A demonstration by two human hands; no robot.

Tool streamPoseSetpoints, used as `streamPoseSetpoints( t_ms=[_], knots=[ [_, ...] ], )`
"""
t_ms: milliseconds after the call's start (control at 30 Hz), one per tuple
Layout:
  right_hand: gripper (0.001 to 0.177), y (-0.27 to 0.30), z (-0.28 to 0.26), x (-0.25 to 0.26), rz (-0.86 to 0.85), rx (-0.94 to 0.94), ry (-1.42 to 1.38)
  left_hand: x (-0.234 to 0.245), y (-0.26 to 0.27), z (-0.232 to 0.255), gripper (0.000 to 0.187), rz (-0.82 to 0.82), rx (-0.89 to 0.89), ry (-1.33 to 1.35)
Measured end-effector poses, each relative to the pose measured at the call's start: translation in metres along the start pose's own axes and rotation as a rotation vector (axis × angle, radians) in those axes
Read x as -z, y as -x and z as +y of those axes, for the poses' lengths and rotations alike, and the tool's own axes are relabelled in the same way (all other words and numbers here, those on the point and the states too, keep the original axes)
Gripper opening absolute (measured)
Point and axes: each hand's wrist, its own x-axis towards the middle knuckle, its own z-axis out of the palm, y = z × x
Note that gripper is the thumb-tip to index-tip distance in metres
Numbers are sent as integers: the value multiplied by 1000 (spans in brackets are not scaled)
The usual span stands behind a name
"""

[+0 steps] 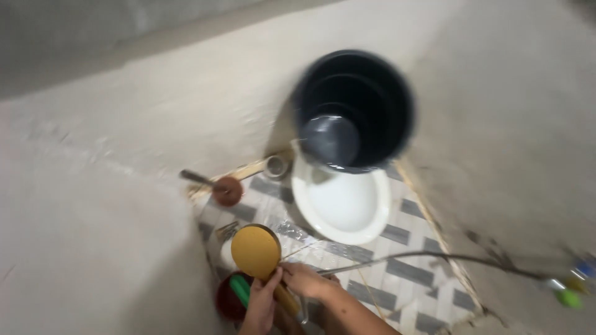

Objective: The person scrubs the bathroom floor and wall base with a toilet brush while rinsing with a handheld shower head. They then rinse the brush and the shower head itself, placing the shower head back on the wall mount.

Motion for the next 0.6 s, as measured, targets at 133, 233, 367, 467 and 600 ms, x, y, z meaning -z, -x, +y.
streamPoseSetpoints(
  t_ms=[133,233,367,467,600],
  knots=[
    [43,57,7,9,152,0,6,-30,35,-16,42,3,92,-32],
    [42,95,12,23,258,-94,44,-54,31,-37,42,-66,127,-91],
    [45,155,58,55,284,-191,-313,-96,29,-80,39,-183,205,-415],
    [43,197,128,93,379,-220,-607,-147,32,-116,36,-288,244,-704],
    [36,271,285,148,955,-393,-669,-216,44,-170,35,-516,254,-970]
  ],
)
